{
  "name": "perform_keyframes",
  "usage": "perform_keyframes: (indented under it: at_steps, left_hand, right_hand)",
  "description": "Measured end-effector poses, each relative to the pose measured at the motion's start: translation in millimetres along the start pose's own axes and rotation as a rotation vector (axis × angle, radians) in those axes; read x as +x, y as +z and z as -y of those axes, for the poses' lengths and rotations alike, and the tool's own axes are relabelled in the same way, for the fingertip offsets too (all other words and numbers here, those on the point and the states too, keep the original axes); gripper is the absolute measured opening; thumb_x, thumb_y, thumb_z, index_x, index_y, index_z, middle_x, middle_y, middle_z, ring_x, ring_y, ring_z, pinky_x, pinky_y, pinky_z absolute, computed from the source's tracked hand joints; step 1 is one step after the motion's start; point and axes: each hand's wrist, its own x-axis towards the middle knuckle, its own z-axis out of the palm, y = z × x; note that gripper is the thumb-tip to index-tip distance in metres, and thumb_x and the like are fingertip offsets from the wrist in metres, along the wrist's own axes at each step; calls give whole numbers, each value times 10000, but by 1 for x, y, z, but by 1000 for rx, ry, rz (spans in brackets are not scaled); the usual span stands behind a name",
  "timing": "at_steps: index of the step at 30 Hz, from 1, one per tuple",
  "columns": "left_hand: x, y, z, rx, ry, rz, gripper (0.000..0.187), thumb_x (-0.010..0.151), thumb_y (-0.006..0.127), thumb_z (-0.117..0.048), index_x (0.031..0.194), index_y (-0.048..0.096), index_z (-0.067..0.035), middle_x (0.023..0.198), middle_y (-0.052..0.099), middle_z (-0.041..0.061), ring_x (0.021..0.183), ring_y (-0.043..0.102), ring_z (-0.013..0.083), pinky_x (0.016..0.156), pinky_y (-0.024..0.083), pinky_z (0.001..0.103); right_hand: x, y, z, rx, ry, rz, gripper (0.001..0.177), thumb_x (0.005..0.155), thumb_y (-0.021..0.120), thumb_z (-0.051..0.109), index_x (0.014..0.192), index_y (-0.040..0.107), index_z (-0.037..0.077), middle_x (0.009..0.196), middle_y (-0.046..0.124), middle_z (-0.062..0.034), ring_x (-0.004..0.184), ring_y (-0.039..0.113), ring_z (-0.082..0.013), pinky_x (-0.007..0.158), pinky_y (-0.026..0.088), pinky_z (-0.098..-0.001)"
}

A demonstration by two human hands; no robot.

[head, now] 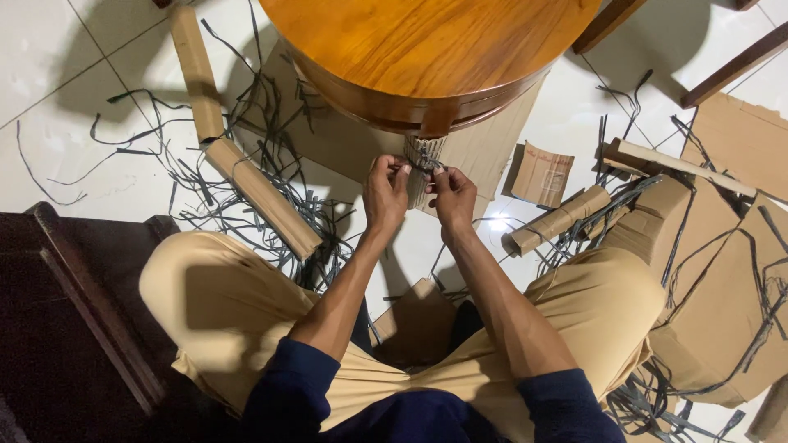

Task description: Wrapping a wooden table leg with thin black strips for protection or decoration while sitting on the floor.

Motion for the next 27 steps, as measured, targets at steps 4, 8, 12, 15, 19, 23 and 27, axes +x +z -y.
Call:
perform_keyframes:
  at_steps: [4,8,12,15,19,23,27]
  left_hand:
    - [11,1,21,-110,-103,4,213,968,683,-239,1088,622,-74,995,703,149,993,710,346,854,565,421]
    - [5,9,95,-47,-214,-27,247,968,658,-225,1134,597,-54,1057,681,182,1049,691,374,872,570,455]
    - [-31,9,151,360,-431,83,416,875,716,-201,1260,601,-91,1435,432,156,1190,623,404,920,594,490]
    - [-49,2,148,500,-494,-9,474,859,732,-186,1307,604,-100,1479,285,154,1237,579,395,1002,561,501]
    - [-43,7,197,494,-597,-38,482,852,736,-194,1312,623,-108,1612,90,188,1266,579,453,1058,525,544]
    - [-32,0,236,535,-705,17,623,835,724,-279,1409,582,-84,1622,132,168,1425,428,434,1143,453,521]
    - [-31,-9,223,468,-738,39,591,841,668,-203,1395,581,-15,1445,484,196,1305,569,406,1038,508,534]
  right_hand:
    - [15,-7,-5,48,62,-53,165,1000,631,230,957,664,74,864,717,-112,664,688,-172,477,526,-245]
    - [11,-10,-9,144,145,-122,218,1012,595,316,1042,587,100,941,714,-107,681,704,-185,493,521,-262]
    - [25,-19,-35,110,196,-169,297,1018,595,352,1174,537,107,1068,722,-121,737,741,-202,558,557,-312]
    - [34,-26,-51,89,206,-182,307,1016,586,344,1208,509,117,1093,703,-102,754,753,-207,585,569,-348]
    - [29,-22,-46,76,197,-173,316,1022,575,329,1225,501,98,1099,676,-102,770,749,-206,609,563,-350]
    - [19,-19,-33,77,224,-163,309,1013,586,309,1219,509,91,1088,658,-94,763,736,-205,603,557,-333]
    - [15,-18,-27,79,226,-158,304,997,599,315,1201,525,102,1066,652,-76,750,727,-189,597,550,-310]
